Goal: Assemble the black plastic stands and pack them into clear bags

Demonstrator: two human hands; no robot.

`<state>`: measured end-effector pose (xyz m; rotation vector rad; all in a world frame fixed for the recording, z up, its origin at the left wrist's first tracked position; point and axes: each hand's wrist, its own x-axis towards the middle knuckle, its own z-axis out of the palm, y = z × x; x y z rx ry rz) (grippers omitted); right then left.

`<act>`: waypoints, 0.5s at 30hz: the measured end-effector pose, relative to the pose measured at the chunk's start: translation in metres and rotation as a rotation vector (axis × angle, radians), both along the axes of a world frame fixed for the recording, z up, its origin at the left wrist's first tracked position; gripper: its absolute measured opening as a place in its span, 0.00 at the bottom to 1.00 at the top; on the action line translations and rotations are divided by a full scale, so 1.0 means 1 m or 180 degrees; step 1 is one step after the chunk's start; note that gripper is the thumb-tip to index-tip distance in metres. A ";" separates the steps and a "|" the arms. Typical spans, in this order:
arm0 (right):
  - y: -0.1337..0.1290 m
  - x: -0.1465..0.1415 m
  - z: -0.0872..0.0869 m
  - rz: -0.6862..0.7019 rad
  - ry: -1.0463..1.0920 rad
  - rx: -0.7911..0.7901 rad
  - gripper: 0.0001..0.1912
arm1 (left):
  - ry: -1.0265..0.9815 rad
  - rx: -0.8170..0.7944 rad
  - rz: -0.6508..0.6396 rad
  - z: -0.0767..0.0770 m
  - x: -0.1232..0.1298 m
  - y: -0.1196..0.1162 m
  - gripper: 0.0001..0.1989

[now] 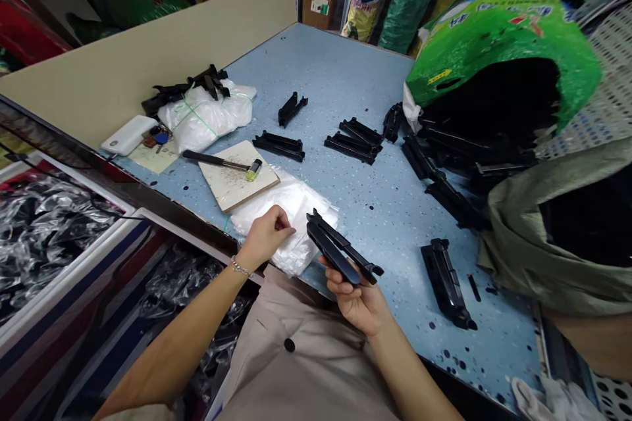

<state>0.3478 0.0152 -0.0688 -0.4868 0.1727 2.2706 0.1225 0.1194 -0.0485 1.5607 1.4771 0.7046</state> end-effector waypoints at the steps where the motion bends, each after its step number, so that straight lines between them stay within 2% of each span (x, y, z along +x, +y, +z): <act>1: 0.000 -0.001 0.000 0.0033 -0.0024 -0.0025 0.18 | -0.0061 -0.0040 0.0035 0.000 0.000 0.000 0.10; 6: 0.002 0.002 -0.004 0.0134 -0.0354 -0.0094 0.16 | -0.0954 -0.0358 0.0211 0.002 -0.003 0.004 0.12; 8: 0.002 0.004 -0.002 0.0082 -0.0378 -0.0075 0.16 | -0.1065 -0.0402 0.0238 0.003 -0.004 0.004 0.11; 12: 0.001 -0.001 0.006 0.0107 -0.0061 -0.0083 0.20 | -0.0903 -0.0277 0.0107 0.003 -0.003 0.000 0.07; 14: 0.001 -0.006 0.005 0.0197 0.0055 -0.0166 0.22 | -0.0576 0.0107 -0.0069 0.002 -0.004 -0.002 0.01; 15: 0.001 -0.008 0.004 0.0240 0.0077 -0.0228 0.22 | -0.0268 0.0396 -0.0168 0.002 -0.005 -0.003 0.04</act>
